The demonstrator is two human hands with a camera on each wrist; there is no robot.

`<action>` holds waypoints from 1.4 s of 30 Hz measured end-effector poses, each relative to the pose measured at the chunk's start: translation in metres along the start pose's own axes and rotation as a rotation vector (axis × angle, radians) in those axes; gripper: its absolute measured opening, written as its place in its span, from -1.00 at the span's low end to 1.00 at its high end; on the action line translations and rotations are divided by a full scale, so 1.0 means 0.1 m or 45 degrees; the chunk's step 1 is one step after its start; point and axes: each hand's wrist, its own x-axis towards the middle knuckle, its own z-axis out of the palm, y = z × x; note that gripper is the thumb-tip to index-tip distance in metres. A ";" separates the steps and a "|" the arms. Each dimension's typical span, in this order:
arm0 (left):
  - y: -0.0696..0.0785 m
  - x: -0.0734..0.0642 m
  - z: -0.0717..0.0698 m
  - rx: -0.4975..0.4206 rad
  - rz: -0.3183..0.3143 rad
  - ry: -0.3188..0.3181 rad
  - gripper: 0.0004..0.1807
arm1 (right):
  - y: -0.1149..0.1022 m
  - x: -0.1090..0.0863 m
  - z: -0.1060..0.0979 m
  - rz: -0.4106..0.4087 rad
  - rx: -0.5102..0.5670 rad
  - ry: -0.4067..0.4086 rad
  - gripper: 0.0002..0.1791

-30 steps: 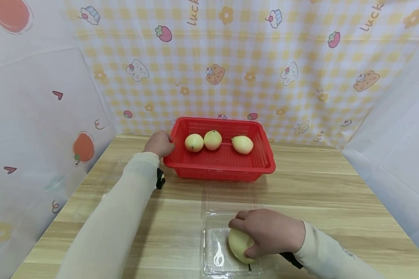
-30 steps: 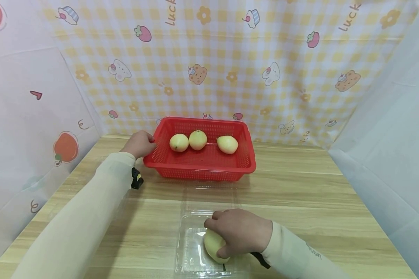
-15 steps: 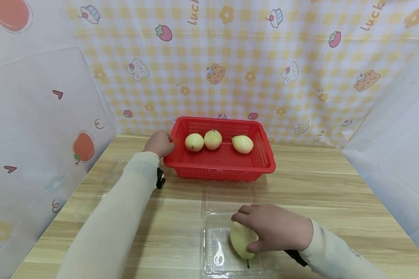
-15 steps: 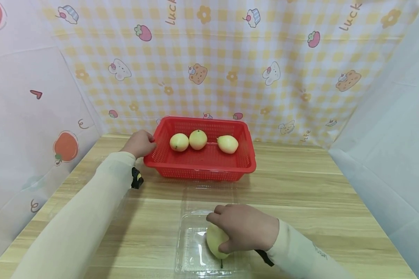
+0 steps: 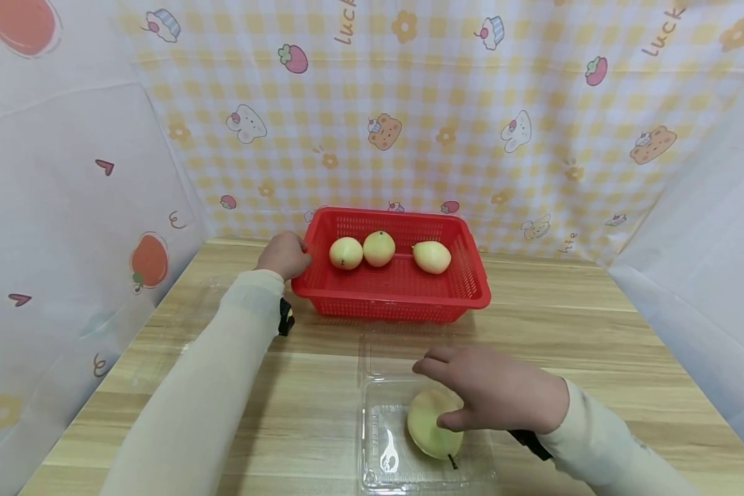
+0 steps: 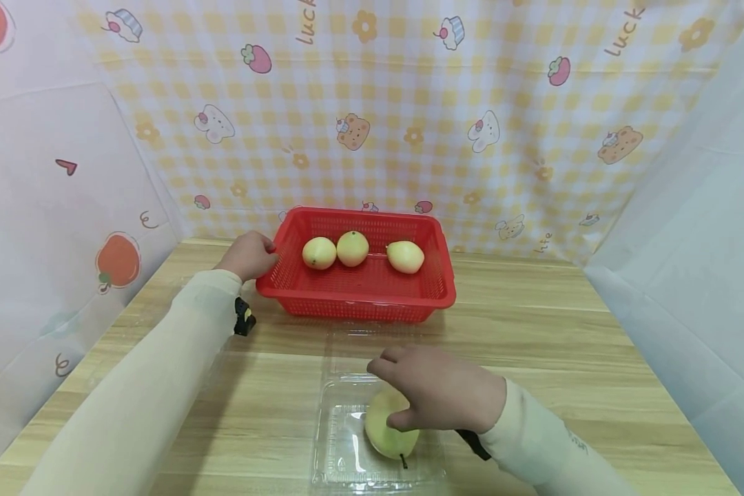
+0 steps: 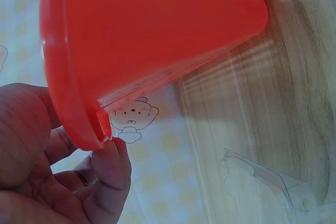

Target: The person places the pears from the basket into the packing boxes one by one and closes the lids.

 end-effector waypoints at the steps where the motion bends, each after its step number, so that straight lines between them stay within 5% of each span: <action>1: 0.00 0.00 0.00 0.000 -0.003 0.000 -0.81 | 0.00 0.00 -0.01 0.002 0.006 0.002 -0.36; 18: -0.01 0.04 0.01 0.034 0.010 0.002 -0.81 | 0.16 0.09 -0.24 -0.048 -0.025 0.158 -0.38; 42: -0.02 0.04 0.00 0.040 0.024 0.006 -0.79 | 0.75 0.38 -0.45 0.199 0.323 0.156 -0.45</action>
